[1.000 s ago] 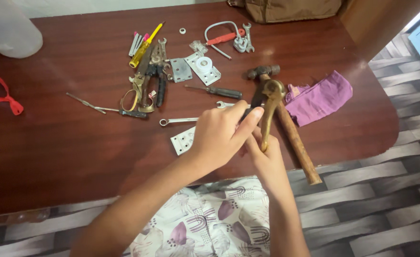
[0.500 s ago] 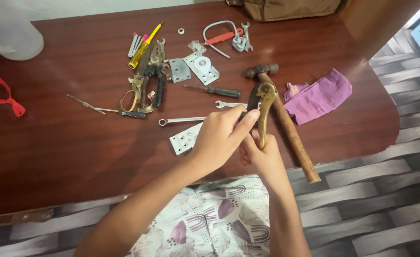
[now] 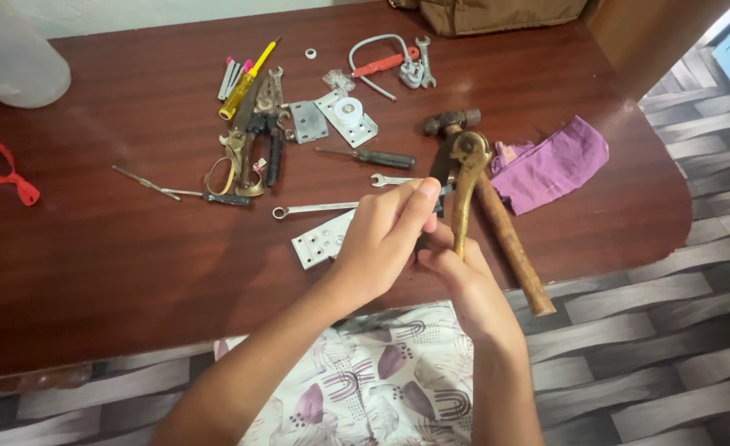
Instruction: The person uses a wrench to turn a bolt on a metal lock plate, then uses pliers to remove a small black component. They place the component on the table and use a hammer to tap it several times. The person continues to adjust the lock plate with the wrench and repositions tools on the table.
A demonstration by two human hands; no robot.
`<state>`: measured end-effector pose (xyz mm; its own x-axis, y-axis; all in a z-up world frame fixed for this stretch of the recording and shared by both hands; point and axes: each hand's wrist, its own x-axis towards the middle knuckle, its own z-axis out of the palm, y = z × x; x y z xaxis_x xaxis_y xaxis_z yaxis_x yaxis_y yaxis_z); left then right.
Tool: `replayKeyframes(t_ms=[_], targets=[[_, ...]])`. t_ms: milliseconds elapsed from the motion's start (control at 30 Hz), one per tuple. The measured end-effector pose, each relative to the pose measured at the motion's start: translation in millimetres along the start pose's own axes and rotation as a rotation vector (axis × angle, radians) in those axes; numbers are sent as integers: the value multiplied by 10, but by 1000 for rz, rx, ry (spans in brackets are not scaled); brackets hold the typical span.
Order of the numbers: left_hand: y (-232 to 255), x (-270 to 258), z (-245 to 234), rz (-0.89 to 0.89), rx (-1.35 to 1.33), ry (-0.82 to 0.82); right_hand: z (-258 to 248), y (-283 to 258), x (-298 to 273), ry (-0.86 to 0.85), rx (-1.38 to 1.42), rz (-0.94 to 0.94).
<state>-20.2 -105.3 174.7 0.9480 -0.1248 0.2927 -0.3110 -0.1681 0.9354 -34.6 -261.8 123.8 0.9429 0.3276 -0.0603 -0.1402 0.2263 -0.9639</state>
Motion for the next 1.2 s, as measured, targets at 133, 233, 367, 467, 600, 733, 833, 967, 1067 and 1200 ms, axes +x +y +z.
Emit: replayKeyframes(t_ms=[133,233,367,467,600,733,833,967,1067,1200], targets=[[61,-17,8,-29,-14,29,-24,-4,-38,-113,168,-20],[114,-57,2,-188,-155,7,-10,-6,-89,-89,305,-1],[146,-76,13,-98,-203,48,26,-49,-129,-163,419,-54],[150,-74,56,-30,-290,72,85,-66,-136,-230,469,-119],[160,-93,136,-36,-186,168,180,70,-114,-54,569,-57],[162,-262,98,-57,-276,310,2,315,88,303,571,-291],[155,-477,4,-200,-416,399,-415,405,308,620,136,-296],[153,-567,98,-217,-1069,262,-859,544,318,563,-786,-165],[227,-616,242,-248,-1205,196,-991,662,281,415,-1144,-277],[367,-699,338,-261,-1109,233,-1012,837,380,397,-1242,-56]])
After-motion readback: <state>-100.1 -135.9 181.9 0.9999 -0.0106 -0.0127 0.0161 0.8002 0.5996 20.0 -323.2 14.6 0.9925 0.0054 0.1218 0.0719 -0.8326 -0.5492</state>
